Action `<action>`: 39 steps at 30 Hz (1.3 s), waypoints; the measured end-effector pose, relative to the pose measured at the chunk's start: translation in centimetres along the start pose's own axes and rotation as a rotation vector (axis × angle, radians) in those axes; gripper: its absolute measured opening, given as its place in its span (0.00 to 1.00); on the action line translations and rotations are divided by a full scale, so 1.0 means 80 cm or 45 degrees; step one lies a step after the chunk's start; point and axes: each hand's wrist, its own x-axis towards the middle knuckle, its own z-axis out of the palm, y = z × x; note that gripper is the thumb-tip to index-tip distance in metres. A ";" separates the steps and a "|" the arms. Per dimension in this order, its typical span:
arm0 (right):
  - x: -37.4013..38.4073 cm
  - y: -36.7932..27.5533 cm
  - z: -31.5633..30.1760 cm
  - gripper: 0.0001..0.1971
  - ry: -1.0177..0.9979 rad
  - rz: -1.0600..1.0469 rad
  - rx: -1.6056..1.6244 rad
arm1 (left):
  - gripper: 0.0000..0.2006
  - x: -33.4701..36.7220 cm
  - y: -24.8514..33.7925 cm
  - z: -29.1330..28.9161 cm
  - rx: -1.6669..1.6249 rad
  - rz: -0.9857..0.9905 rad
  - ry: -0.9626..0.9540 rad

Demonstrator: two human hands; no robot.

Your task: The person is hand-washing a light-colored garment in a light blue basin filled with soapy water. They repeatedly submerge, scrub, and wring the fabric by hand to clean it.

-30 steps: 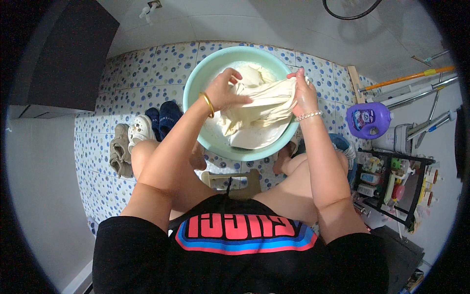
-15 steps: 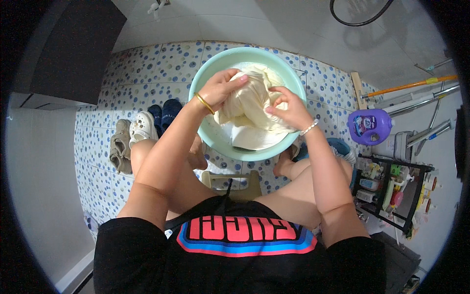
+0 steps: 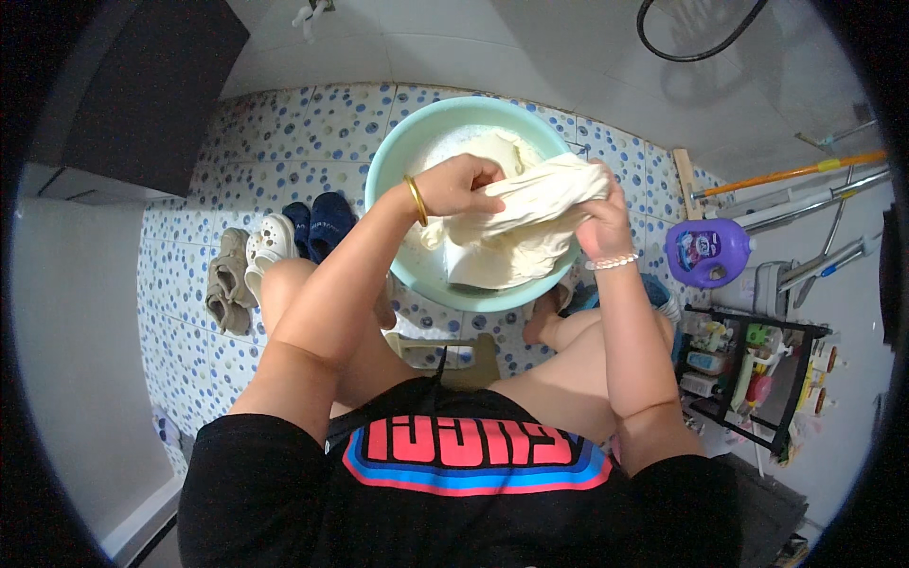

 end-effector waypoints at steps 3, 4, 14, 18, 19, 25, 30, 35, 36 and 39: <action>-0.005 -0.023 -0.004 0.22 0.011 -0.028 0.249 | 0.09 0.003 -0.018 0.012 0.174 -0.133 0.041; -0.003 -0.025 -0.005 0.20 -0.008 -0.013 0.253 | 0.10 0.003 -0.021 0.012 0.220 -0.120 0.063; 0.003 0.002 0.009 0.14 -0.130 0.063 -1.717 | 0.08 0.019 -0.005 -0.010 -1.005 -0.081 0.347; 0.012 0.003 -0.004 0.11 0.025 0.193 -1.052 | 0.09 0.031 -0.023 -0.006 -0.509 -0.048 0.440; 0.013 0.005 0.000 0.10 0.076 0.166 -0.762 | 0.10 0.033 -0.030 -0.003 -0.303 -0.027 0.462; 0.013 0.000 0.004 0.11 0.244 0.226 -0.003 | 0.42 0.027 -0.029 0.068 0.264 0.296 0.508; 0.012 -0.005 0.011 0.13 0.162 0.200 0.245 | 0.25 0.035 -0.043 0.083 0.421 -0.067 0.564; 0.024 -0.038 -0.014 0.13 0.306 0.084 0.334 | 0.15 0.032 -0.069 0.048 0.331 -0.168 0.576; 0.024 -0.042 -0.019 0.13 0.298 0.059 0.247 | 0.15 0.033 -0.074 0.040 0.195 -0.259 0.489; 0.024 -0.042 -0.010 0.13 0.288 0.085 -0.490 | 0.13 0.023 -0.063 0.024 -0.326 -0.234 0.429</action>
